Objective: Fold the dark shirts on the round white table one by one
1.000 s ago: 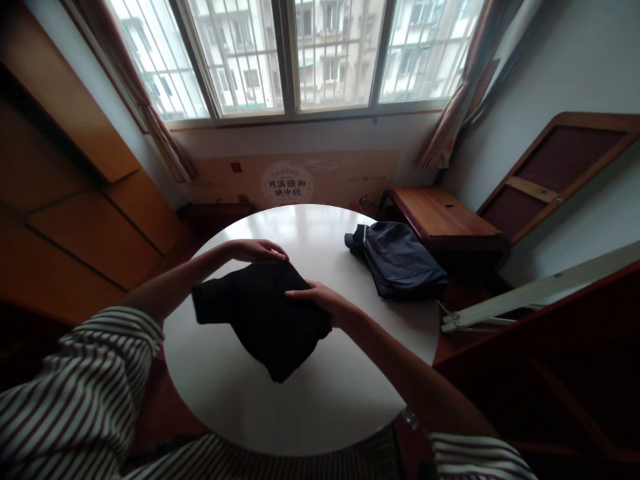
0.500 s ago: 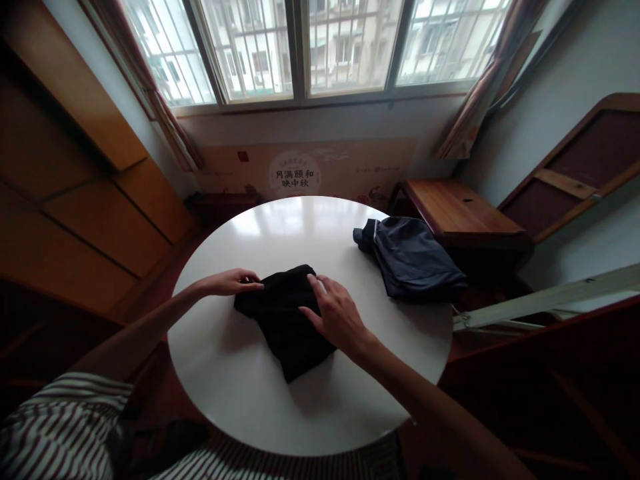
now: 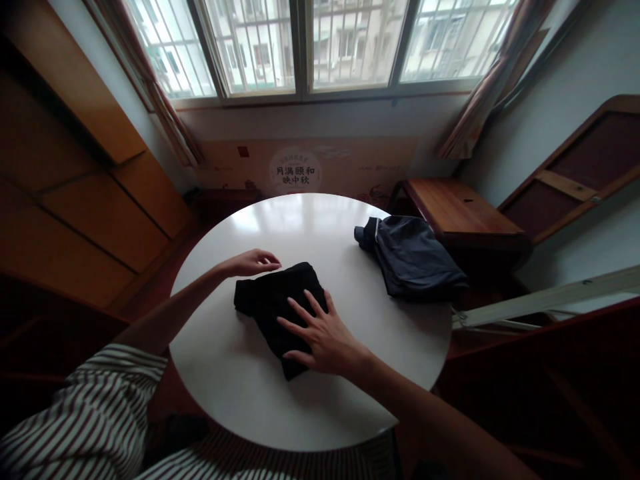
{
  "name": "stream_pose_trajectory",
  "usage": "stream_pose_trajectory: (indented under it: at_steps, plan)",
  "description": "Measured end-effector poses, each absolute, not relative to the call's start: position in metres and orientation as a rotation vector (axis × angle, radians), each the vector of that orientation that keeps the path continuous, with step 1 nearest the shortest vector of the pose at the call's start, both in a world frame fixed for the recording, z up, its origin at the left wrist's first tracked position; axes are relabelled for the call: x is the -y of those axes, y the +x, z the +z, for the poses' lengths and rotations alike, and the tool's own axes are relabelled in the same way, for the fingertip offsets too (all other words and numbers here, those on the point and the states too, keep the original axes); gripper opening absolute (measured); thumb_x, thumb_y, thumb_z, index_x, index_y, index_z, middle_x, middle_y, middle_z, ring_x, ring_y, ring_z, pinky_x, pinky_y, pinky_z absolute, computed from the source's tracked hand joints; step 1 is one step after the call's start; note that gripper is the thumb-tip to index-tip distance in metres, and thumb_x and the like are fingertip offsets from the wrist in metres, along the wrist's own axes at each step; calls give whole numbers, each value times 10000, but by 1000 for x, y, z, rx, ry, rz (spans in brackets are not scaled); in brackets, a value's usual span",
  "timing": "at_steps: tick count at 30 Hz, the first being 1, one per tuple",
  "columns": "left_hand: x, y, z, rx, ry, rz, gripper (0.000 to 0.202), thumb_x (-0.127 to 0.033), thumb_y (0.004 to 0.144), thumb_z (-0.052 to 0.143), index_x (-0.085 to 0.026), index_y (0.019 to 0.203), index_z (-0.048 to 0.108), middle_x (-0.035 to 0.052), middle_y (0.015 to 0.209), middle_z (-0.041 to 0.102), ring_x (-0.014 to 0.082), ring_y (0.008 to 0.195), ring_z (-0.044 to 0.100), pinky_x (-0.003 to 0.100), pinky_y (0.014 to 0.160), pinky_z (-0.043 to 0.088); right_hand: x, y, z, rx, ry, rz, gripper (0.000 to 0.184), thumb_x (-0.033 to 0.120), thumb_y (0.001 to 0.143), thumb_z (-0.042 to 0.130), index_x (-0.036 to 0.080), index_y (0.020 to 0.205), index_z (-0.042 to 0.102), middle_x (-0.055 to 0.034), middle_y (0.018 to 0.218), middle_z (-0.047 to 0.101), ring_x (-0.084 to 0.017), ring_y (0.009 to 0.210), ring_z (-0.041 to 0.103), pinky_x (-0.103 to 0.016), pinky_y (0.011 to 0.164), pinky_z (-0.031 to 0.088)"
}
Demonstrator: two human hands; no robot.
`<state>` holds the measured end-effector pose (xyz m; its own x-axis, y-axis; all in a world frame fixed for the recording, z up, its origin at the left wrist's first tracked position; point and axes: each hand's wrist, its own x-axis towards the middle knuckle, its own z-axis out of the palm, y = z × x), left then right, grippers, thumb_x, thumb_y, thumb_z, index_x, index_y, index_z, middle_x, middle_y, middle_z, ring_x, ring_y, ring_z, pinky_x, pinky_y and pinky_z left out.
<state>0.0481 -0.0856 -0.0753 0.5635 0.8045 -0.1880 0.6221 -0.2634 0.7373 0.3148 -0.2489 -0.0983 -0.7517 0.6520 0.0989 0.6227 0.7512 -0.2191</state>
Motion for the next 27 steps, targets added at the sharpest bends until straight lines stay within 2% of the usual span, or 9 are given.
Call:
stream_pose_trajectory:
  at_steps: [5,7,12,16,19,22,27]
  plan:
    - [78,95,-86,-1115,2111,368,380,-500,768,706,-135,834,787,59,702,721,161,640,612,240,579,430,255,314,-99,2774,-993,271,642,648,918,478,383,1495,388,-58,1612,258,-431,1473,128,-725,1110,81]
    - [77,99,-87,-1116,2138,458,334,-451,786,698,-129,793,783,56,686,716,152,627,604,244,591,435,256,315,-100,2763,-999,266,644,653,915,478,383,1494,391,-54,1612,259,-426,1472,136,-720,1114,87]
    - [79,99,-82,-1087,2165,552,344,-467,805,695,-140,864,785,67,749,733,155,651,620,245,598,451,256,315,-101,2754,-1004,270,634,658,918,462,384,1487,404,-45,1614,254,-421,1471,151,-709,1122,99]
    - [78,102,-88,-1081,2174,529,310,-423,809,692,-125,818,774,65,718,716,159,662,618,253,630,461,255,314,-100,2761,-997,266,634,651,923,457,377,1492,396,-49,1618,242,-421,1473,143,-709,1123,90]
    - [76,106,-94,-1134,2102,522,391,-503,814,673,-124,864,759,73,778,719,162,673,621,255,617,466,255,314,-100,2765,-998,273,625,656,933,428,376,1492,399,-52,1615,246,-422,1473,142,-708,1124,86]
    - [76,108,-94,-1111,2048,511,478,-569,736,731,-128,917,751,74,803,715,163,677,617,250,591,464,256,315,-99,2761,-1001,276,623,662,937,409,382,1494,393,-52,1614,249,-423,1473,140,-711,1124,84]
    - [83,111,-89,-1113,2045,557,458,-570,731,730,-117,796,730,59,708,681,160,647,595,258,593,453,256,315,-100,2765,-999,264,633,667,936,407,389,1503,370,-46,1618,233,-425,1474,129,-713,1127,76]
